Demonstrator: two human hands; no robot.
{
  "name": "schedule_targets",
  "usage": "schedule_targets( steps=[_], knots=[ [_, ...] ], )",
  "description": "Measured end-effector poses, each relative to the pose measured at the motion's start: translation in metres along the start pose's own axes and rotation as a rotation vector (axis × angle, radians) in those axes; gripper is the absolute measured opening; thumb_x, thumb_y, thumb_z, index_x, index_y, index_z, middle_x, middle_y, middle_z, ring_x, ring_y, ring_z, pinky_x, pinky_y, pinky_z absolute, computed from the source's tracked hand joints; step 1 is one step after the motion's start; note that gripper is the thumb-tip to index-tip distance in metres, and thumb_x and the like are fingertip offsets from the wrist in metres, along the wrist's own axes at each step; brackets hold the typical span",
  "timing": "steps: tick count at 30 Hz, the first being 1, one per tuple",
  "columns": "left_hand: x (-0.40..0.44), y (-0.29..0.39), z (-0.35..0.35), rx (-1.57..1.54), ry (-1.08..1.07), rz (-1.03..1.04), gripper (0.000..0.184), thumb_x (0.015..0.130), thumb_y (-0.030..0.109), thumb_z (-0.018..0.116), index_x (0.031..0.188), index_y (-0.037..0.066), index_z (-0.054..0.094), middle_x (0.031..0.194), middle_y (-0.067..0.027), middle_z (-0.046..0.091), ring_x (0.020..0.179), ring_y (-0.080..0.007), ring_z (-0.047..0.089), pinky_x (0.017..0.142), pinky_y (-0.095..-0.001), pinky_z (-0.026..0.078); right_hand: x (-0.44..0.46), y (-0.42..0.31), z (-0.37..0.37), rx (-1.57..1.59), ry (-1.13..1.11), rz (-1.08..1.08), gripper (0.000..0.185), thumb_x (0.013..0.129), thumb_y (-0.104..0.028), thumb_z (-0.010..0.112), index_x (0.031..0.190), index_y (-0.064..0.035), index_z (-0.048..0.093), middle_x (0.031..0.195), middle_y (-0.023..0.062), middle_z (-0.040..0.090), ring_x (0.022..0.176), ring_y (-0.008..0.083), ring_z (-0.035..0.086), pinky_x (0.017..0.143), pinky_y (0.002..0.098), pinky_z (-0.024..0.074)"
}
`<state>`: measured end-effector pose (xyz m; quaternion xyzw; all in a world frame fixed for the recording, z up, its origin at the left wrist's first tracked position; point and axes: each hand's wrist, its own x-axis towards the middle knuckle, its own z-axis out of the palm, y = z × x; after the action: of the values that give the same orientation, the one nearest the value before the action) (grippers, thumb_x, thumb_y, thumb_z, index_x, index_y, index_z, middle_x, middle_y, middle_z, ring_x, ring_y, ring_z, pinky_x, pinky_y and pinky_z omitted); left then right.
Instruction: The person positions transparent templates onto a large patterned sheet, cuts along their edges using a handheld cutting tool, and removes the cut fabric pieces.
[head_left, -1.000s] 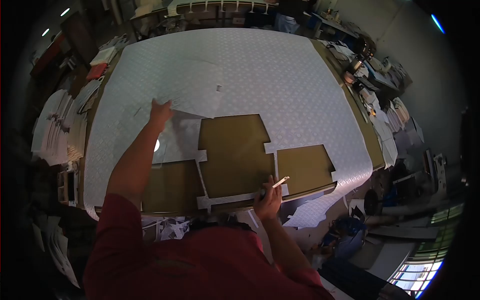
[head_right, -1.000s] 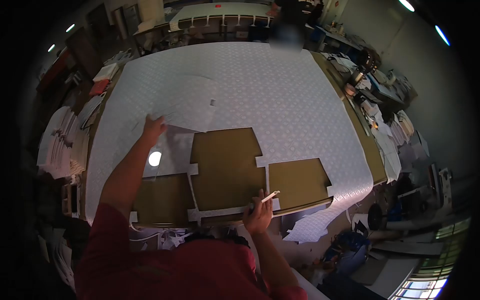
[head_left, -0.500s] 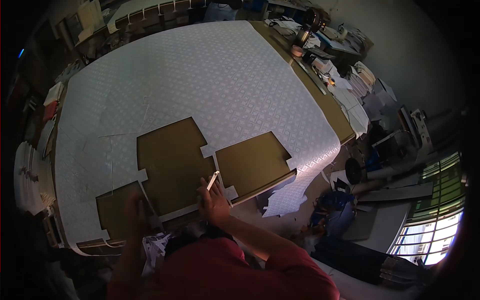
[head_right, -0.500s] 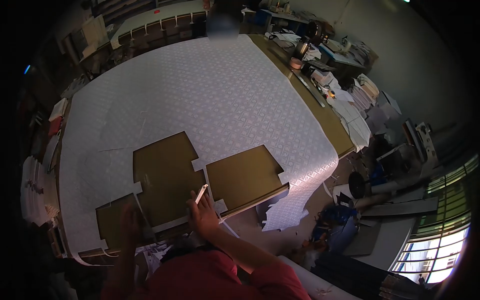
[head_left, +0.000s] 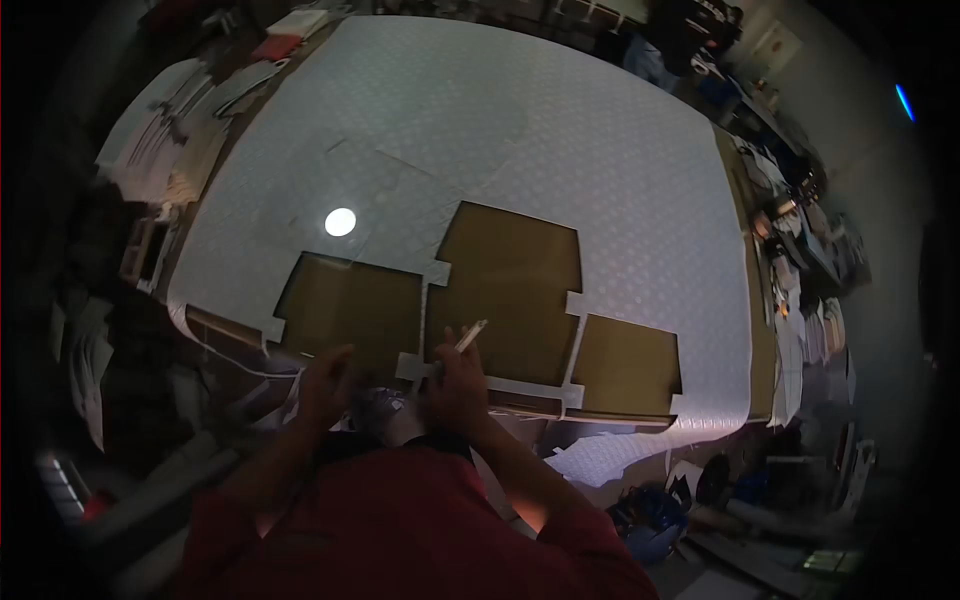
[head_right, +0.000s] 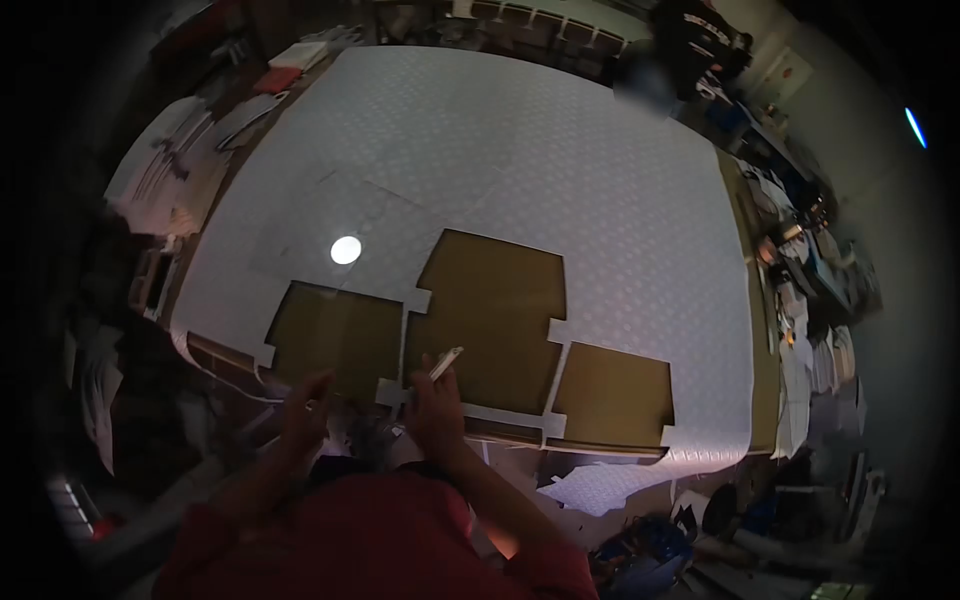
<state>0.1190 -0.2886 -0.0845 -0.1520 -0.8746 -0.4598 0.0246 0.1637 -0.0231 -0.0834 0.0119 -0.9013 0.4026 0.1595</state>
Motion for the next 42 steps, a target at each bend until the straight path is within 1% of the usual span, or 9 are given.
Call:
schedule_targets(
  steps=[4,15,21,23,25,29,32,38,42],
  knots=[
    [-0.02,0.006,-0.036,-0.067,-0.008,0.022,0.037,0.095,0.004,0.071,0.131,0.008,0.067,0.112,-0.0147,0.073,0.091,-0.0269,0.073,0.077,-0.0385,0.059,0.017,-0.006,0.027,-0.115,-0.048,-0.113,0.039,0.086,-0.005,0.069,0.122,-0.0018,0.054,0.145,0.0321,0.054,0.141,0.0553,0.043,0.114,0.0583,0.04],
    [-0.037,-0.143,-0.196,-0.165,-0.085,0.052,0.03,0.095,0.005,0.067,0.125,0.005,0.069,0.106,-0.0158,0.071,0.091,-0.0303,0.072,0.078,-0.0387,0.058,0.028,-0.091,0.131,-0.283,0.102,0.072,0.04,0.089,-0.004,0.071,0.125,-0.0012,0.052,0.14,0.0297,0.058,0.135,0.05,0.051,0.112,0.0525,0.0426],
    [0.022,-0.197,-0.247,-0.083,0.041,0.191,0.042,0.089,0.005,0.07,0.131,0.009,0.067,0.111,-0.0155,0.071,0.104,-0.038,0.068,0.09,-0.0455,0.055,0.055,-0.123,0.141,-0.34,0.124,0.16,0.04,0.09,-0.006,0.072,0.125,-0.0021,0.053,0.137,0.0281,0.06,0.133,0.0486,0.054,0.11,0.0506,0.0455],
    [0.054,-0.214,-0.265,0.045,0.083,0.147,0.041,0.091,0.01,0.072,0.132,0.008,0.066,0.122,-0.0165,0.069,0.118,-0.04,0.062,0.101,-0.0482,0.051,0.082,-0.128,0.145,-0.319,0.112,0.119,0.04,0.09,-0.007,0.072,0.126,-0.0027,0.053,0.137,0.028,0.06,0.132,0.0482,0.055,0.109,0.0502,0.0458],
    [0.082,-0.23,-0.277,0.133,0.113,0.162,0.043,0.091,0.014,0.073,0.133,0.008,0.065,0.13,-0.0166,0.066,0.127,-0.0403,0.058,0.107,-0.0485,0.047,0.114,-0.128,0.147,-0.312,0.011,0.346,0.042,0.091,-0.008,0.071,0.128,-0.004,0.052,0.134,0.0274,0.061,0.128,0.0475,0.057,0.105,0.0511,0.0482],
    [0.122,-0.277,-0.292,0.391,0.036,0.069,0.05,0.093,0.026,0.074,0.138,0.008,0.061,0.154,-0.0167,0.052,0.147,-0.0397,0.041,0.122,-0.0504,0.033,0.178,-0.065,0.159,-0.335,0.057,0.184,0.045,0.091,-0.012,0.073,0.13,-0.0052,0.051,0.127,0.0256,0.062,0.12,0.0452,0.06,0.097,0.0524,0.0505],
    [0.139,-0.274,-0.301,0.548,-0.051,0.052,0.054,0.094,0.033,0.072,0.14,0.008,0.059,0.162,-0.016,0.043,0.152,-0.0386,0.034,0.126,-0.0521,0.025,0.233,-0.027,0.169,-0.293,0.066,0.135,0.048,0.092,-0.017,0.074,0.131,-0.006,0.05,0.122,0.0252,0.062,0.113,0.0448,0.061,0.092,0.053,0.0512],
    [0.155,-0.279,-0.31,0.592,-0.111,0.182,0.061,0.091,0.035,0.075,0.141,0.007,0.056,0.163,-0.0195,0.039,0.151,-0.0421,0.034,0.125,-0.0528,0.027,0.282,-0.04,0.207,-0.341,0.086,0.226,0.05,0.092,-0.026,0.077,0.13,-0.0066,0.05,0.12,0.0271,0.061,0.11,0.0479,0.06,0.091,0.055,0.0507],
    [0.167,-0.269,-0.313,0.448,-0.138,0.162,0.07,0.088,0.04,0.078,0.144,0.007,0.053,0.159,-0.0208,0.042,0.151,-0.0422,0.035,0.126,-0.0535,0.026,0.27,-0.072,0.247,-0.274,0.022,0.108,0.056,0.092,-0.03,0.078,0.131,-0.0026,0.049,0.135,0.0314,0.056,0.123,0.0508,0.054,0.104,0.0552,0.045]
  ],
)
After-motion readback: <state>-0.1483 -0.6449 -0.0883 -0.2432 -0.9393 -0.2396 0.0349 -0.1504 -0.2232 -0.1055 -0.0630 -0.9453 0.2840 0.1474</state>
